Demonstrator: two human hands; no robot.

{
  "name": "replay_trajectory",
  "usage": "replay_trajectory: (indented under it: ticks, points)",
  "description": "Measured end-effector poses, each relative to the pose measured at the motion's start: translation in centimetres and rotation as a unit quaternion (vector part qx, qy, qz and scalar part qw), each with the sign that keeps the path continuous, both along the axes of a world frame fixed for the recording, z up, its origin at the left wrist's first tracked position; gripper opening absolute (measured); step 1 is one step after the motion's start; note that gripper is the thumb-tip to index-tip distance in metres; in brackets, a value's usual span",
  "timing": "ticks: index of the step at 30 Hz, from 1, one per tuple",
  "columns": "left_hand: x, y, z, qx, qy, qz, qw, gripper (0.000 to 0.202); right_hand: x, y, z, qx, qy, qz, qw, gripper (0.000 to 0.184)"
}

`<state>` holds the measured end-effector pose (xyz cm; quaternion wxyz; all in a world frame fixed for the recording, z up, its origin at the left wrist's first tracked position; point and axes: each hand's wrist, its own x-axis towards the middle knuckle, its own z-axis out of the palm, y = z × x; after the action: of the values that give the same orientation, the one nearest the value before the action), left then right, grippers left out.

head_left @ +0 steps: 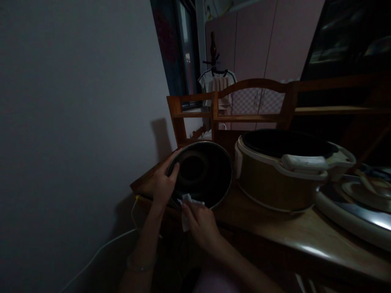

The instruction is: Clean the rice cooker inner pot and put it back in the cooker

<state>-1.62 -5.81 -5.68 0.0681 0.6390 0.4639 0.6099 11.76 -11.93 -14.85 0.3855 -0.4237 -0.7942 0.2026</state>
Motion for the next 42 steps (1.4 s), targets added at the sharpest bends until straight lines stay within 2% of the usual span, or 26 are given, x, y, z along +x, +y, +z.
replay_trajectory:
  ticks: [8, 12, 15, 18, 22, 25, 29, 35, 38, 42]
  points:
    - [0.0, 0.1, 0.0, 0.005, 0.012, 0.011, 1.000, 0.038, 2.9, 0.7, -1.3, 0.062, -0.092, 0.033, 0.993, 0.039]
    - [-0.1, 0.3, 0.0, 0.006, 0.015, 0.004, 1.000, 0.038, 4.8, 1.9, -1.8, 0.119, -0.160, 0.033, 0.979, 0.040]
    - [0.0, 0.4, 0.2, 0.003, 0.021, -0.011, 1.000, 0.039, 6.9, 3.4, -1.6, 0.169, -0.235, 0.018, 0.957, 0.036]
    - [0.3, 0.5, 0.5, 0.010, 0.035, -0.028, 0.999, 0.040, 9.2, 5.0, -1.1, 0.216, -0.318, -0.007, 0.923, 0.035]
    - [1.2, 0.7, 1.0, 0.015, 0.061, -0.055, 0.997, 0.041, 11.3, 6.7, -0.3, 0.268, -0.380, -0.028, 0.885, 0.037]
    - [1.6, 0.8, 1.4, 0.013, 0.069, -0.065, 0.995, 0.040, 11.6, 7.6, 0.3, 0.286, -0.391, -0.064, 0.872, 0.040]
    - [1.7, 1.3, 1.7, 0.020, 0.065, -0.067, 0.995, 0.040, 11.4, 9.1, 1.1, 0.302, -0.400, -0.069, 0.862, 0.034]
    - [1.0, 2.1, 1.5, 0.023, 0.053, -0.040, 0.998, 0.039, 11.3, 11.5, 2.7, 0.308, -0.409, -0.085, 0.855, 0.034]
    - [0.8, 2.4, 1.4, 0.020, 0.042, -0.031, 0.998, 0.039, 11.1, 11.7, 3.0, 0.297, -0.411, -0.094, 0.857, 0.039]
    - [1.0, 2.5, 1.5, 0.016, 0.028, -0.036, 0.999, 0.038, 10.6, 10.6, 2.8, 0.262, -0.421, -0.084, 0.864, 0.040]
